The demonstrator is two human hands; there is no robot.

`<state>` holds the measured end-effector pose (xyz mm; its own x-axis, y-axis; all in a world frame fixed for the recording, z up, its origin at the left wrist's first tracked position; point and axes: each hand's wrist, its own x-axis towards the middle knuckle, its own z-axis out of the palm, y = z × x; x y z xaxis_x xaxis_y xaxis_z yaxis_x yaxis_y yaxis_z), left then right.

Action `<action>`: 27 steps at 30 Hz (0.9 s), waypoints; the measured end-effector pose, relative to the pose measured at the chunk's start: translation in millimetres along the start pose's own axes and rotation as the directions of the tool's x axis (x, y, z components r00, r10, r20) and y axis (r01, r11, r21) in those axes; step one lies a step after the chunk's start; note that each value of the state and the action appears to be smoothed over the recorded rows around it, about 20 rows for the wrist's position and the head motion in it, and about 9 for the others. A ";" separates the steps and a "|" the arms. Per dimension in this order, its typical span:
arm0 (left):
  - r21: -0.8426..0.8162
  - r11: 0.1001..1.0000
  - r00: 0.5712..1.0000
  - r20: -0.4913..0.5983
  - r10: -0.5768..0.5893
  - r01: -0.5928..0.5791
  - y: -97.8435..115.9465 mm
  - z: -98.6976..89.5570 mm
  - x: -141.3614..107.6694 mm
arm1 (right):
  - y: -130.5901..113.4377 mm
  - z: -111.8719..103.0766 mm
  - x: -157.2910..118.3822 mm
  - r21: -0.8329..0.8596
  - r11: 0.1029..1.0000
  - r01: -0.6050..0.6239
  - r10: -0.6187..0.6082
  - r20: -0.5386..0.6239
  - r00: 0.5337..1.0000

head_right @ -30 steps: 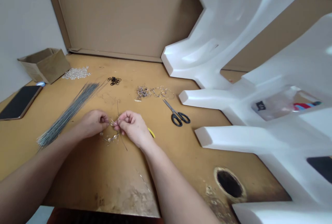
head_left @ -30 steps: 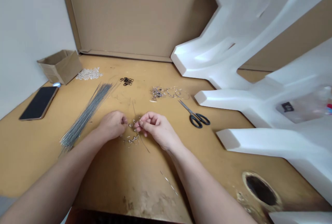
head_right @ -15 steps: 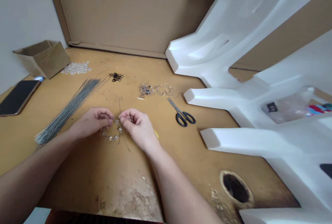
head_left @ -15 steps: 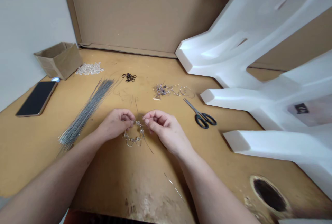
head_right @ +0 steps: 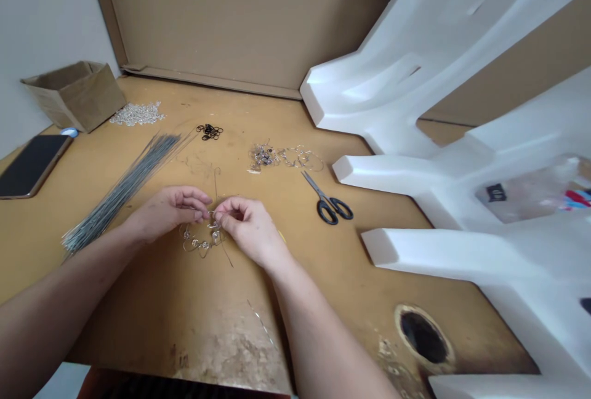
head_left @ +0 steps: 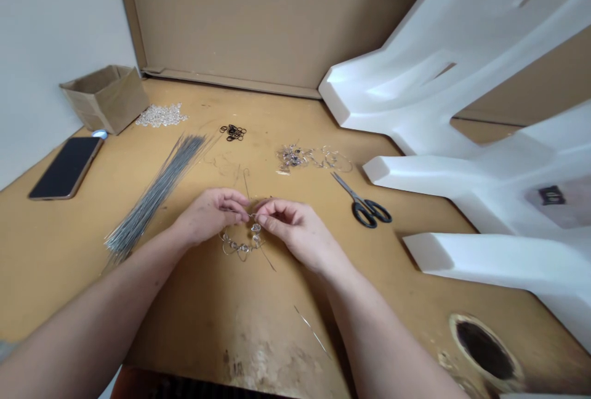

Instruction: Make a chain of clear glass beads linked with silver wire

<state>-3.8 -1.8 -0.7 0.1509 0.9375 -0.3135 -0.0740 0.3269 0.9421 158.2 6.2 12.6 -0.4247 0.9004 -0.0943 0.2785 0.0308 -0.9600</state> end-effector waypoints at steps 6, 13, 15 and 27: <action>-0.097 0.995 1.000 -0.006 -0.030 0.029 0.1 0.1 0.5 | 3.7 4.3 0.2 -0.015 0.997 -0.070 0.071 0.057 0.996; -0.151 0.985 0.997 -0.003 -0.079 0.078 2.8 2.2 -0.4 | 4.0 8.1 0.0 0.068 0.997 -0.048 0.049 -0.023 0.999; -0.151 0.984 0.995 -0.020 -0.099 0.095 4.4 3.3 -1.3 | 3.9 7.2 0.4 0.081 0.995 -0.061 0.066 -0.054 0.996; -0.118 0.988 0.992 -0.072 -0.106 0.097 7.8 6.3 -4.8 | 4.2 7.3 0.3 0.098 0.991 -0.088 0.095 -0.062 0.994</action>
<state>1.1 -4.5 9.0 0.0861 0.9039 -0.4190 -0.1752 0.4278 0.8867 153.0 3.4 6.6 -0.3420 0.9245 -0.1682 0.2288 -0.0916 -0.9691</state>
